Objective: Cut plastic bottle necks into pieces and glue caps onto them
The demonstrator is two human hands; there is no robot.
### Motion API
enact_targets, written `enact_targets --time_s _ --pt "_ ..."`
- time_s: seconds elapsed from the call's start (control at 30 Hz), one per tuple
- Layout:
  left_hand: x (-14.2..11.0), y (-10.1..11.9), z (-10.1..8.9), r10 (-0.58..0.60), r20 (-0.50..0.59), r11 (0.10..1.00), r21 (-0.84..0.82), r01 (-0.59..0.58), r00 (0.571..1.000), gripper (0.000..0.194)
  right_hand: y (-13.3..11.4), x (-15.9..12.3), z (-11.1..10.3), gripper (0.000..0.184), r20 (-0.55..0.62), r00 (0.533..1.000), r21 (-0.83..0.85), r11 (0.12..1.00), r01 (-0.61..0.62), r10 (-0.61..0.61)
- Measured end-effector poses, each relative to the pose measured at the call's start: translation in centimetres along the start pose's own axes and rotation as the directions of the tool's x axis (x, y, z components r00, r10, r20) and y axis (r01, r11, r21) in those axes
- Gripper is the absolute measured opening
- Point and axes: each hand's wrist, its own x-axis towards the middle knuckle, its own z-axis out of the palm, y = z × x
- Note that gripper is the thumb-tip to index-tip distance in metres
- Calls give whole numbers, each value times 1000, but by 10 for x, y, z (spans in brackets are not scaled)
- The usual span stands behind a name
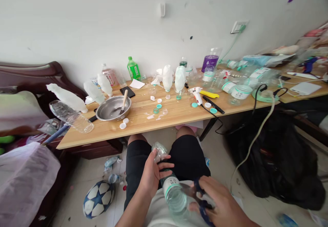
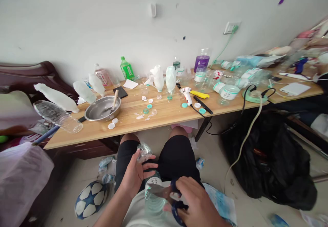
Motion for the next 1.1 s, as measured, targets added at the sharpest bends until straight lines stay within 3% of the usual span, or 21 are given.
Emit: enact_targets --time_s 0.13,0.27,0.37,0.43,0.53,0.6,0.67,0.7,0.73,0.8,0.93,1.0,1.1 --pt "7 1 0 -34 -68 999 -44 31 997 31 -12 16 2 27 -16 998 -248 967 52 -57" --pt "11 1 -8 -24 -23 992 -128 21 999 27 -17 28 -2 25 -3 999 -286 958 -33 33" --pt "14 0 -19 5 22 975 -222 0 1000 22 -15 34 -22 20 0 997 -292 954 -69 72" --pt "16 0 -27 45 -4 965 -260 -45 999 21 -14 42 -54 15 -41 996 -307 947 -93 84" --pt "15 2 -36 116 3 950 -293 -110 993 33 -23 60 -131 7 -214 971 -366 912 -183 108" --pt "13 4 -40 134 65 942 -318 -106 989 41 -36 80 -191 10 -422 896 -432 837 -335 141" --pt "13 6 -43 123 139 937 -342 -69 983 43 -54 106 -244 21 -576 813 -464 783 -414 89" --pt "15 7 -45 123 169 935 -349 -57 978 41 -64 122 -265 28 -604 797 -476 786 -394 33" --pt "18 8 -47 122 200 935 -351 -46 972 39 -73 140 -282 34 -609 793 -481 801 -358 -11" --pt "31 10 -49 124 259 936 -350 -27 958 34 -91 180 -304 38 -538 841 -508 819 -267 -59" --pt "66 11 -47 180 355 935 -351 -47 917 35 -131 271 -313 26 -438 887 -566 812 -146 -146" --pt "80 5 -44 205 380 939 -336 -72 902 36 -154 319 -309 21 -401 901 -605 787 -123 -167" --pt "95 -14 -46 174 432 958 -284 -49 885 35 -186 389 -296 20 -255 946 -687 726 -33 -199"
